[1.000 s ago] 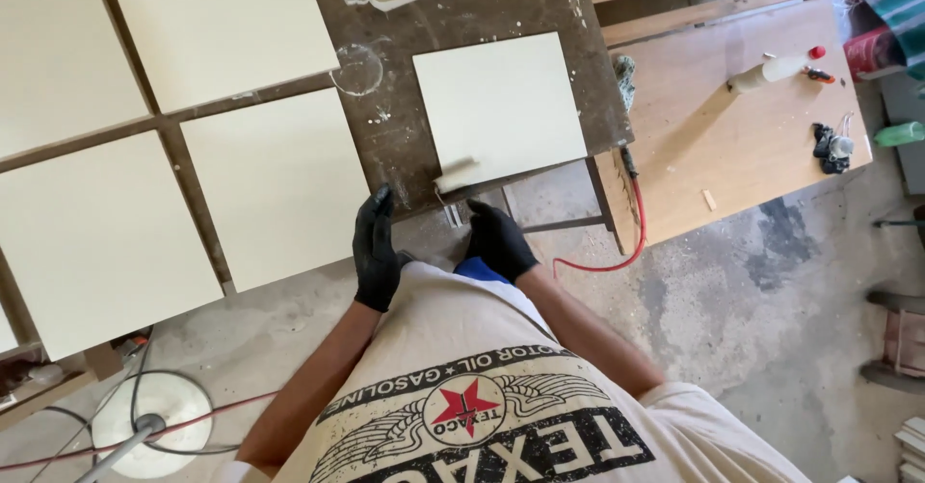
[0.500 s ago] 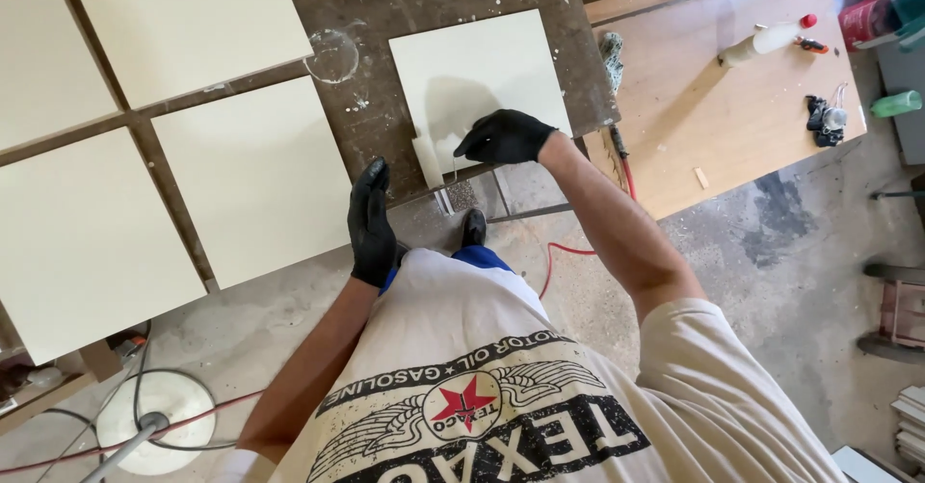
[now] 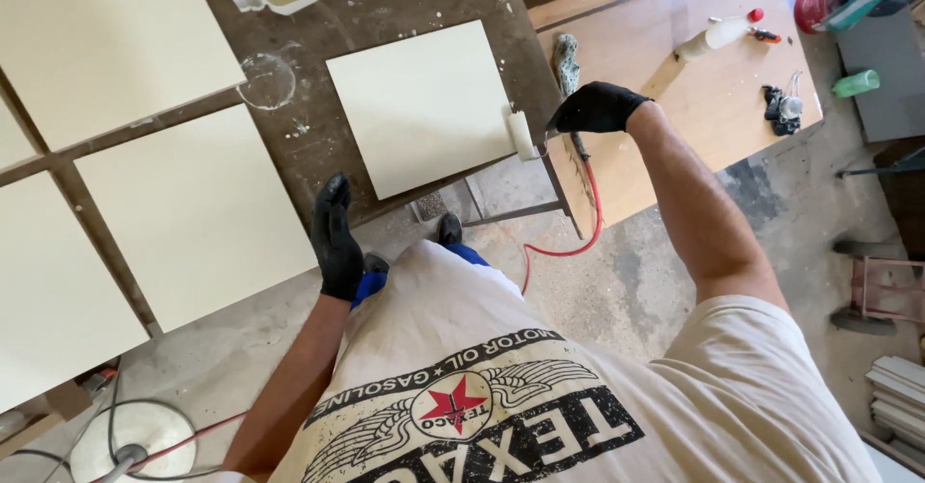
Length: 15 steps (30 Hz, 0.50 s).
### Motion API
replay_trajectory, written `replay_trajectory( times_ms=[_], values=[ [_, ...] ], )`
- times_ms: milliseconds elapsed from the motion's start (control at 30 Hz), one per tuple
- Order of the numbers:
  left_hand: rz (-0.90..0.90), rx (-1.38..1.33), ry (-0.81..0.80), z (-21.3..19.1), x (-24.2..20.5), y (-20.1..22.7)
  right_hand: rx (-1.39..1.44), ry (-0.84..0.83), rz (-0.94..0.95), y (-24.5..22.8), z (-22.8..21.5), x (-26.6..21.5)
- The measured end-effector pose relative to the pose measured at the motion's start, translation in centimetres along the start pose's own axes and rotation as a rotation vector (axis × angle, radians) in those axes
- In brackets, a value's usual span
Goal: The person uses a paint roller to apply white paint to square panels. They repeatedly dip the roller into a paint tray, roll paint onto a panel on a workbench, and then place the painted panel onto a drying rack.
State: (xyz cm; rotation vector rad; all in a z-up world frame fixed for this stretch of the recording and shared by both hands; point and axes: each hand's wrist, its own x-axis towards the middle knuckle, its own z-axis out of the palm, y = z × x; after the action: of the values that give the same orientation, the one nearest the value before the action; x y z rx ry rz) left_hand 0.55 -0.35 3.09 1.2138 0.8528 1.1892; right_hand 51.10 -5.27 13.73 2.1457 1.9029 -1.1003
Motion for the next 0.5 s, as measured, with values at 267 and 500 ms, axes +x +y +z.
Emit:
replay_trajectory(
  times_ms=[267, 500],
  values=[
    [0.044, -0.073, 0.065, 1.9, -1.5, 0.0, -0.035, 0.031, -0.234, -15.4, -3.4, 15.0],
    [0.117, -0.083, 0.043, 1.2, -2.8, 0.0, 0.088, -0.178, -0.112, -24.9, -5.7, 20.0]
  ],
)
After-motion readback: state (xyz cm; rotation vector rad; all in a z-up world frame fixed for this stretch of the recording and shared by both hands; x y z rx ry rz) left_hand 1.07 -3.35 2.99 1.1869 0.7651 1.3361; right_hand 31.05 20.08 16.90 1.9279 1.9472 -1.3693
